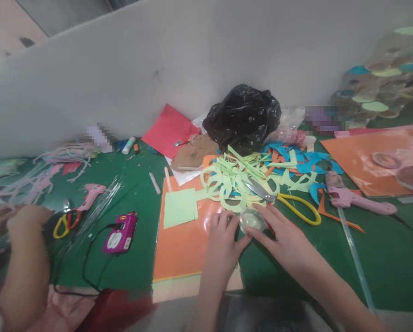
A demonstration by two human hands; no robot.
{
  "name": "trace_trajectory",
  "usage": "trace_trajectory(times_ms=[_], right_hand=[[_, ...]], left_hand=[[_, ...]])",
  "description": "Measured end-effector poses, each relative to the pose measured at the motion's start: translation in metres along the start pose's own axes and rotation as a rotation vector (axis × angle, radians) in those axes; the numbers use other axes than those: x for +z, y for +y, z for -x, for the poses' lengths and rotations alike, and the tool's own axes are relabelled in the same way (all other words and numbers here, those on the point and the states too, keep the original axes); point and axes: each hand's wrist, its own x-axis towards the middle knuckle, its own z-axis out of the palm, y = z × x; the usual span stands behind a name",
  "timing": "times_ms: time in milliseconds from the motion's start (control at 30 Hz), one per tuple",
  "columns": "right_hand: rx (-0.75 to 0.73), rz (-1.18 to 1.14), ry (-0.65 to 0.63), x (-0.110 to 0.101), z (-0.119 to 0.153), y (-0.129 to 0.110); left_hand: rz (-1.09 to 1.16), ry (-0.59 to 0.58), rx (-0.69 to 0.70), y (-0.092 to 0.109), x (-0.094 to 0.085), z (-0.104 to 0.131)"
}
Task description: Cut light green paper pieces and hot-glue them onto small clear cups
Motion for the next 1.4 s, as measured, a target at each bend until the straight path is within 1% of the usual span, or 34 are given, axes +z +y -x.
trace_trajectory(times_ms=[167,367,467,500,567,633,700,800,833,900,1000,1133,1200,1267,1333,1400], right_hand=[[0.018,0.034,-0.054,-0.006,-0.001,-0.002],[-0.008,0.074,-0.057,-0.007,0.0,-0.002],[-0.02,0.088,-0.04,-0.006,0.002,-0.001],[-0.025,0.088,-0.032,-0.006,0.002,-0.001],[-0.036,0.09,-0.02,-0.005,0.003,-0.001],[-0.047,0.099,-0.008,-0.005,0.004,0.0],[-0.059,0.115,0.006,-0.004,0.004,0.001],[-0.079,0.139,0.032,-0.003,0.004,0.003],[-0.085,0.148,0.034,-0.002,0.003,0.004],[-0.097,0.169,0.031,-0.001,0.004,0.004],[-0.098,0.212,0.055,-0.002,0.007,0.003],[-0.08,0.232,0.124,-0.014,0.015,0.002],[-0.058,0.253,0.139,-0.024,0.019,0.006],[-0.058,0.322,0.144,-0.035,0.022,0.012],[-0.123,0.418,0.154,-0.048,0.023,0.014],[-0.215,0.521,0.173,-0.06,0.017,0.007]], left_hand=[[-0.004,0.002,0.003,0.0,0.0,0.001],[-0.025,-0.028,-0.008,0.003,-0.002,0.001],[-0.042,-0.062,-0.058,0.007,-0.013,0.006],[-0.046,-0.057,-0.086,0.007,-0.018,0.009],[-0.077,-0.007,-0.148,0.005,-0.03,0.016],[-0.143,0.079,-0.215,-0.001,-0.042,0.021],[-0.213,0.173,-0.272,-0.013,-0.051,0.025],[-0.291,0.331,-0.344,-0.036,-0.057,0.024],[-0.293,0.358,-0.361,-0.044,-0.056,0.023],[-0.292,0.368,-0.396,-0.059,-0.053,0.019],[-0.323,0.364,-0.455,-0.072,-0.045,0.013],[-0.344,0.411,-0.465,-0.077,-0.039,0.011],[-0.338,0.422,-0.449,-0.078,-0.039,0.012],[-0.328,0.435,-0.44,-0.079,-0.04,0.013],[-0.319,0.444,-0.428,-0.079,-0.042,0.014],[-0.312,0.447,-0.419,-0.077,-0.043,0.014]])
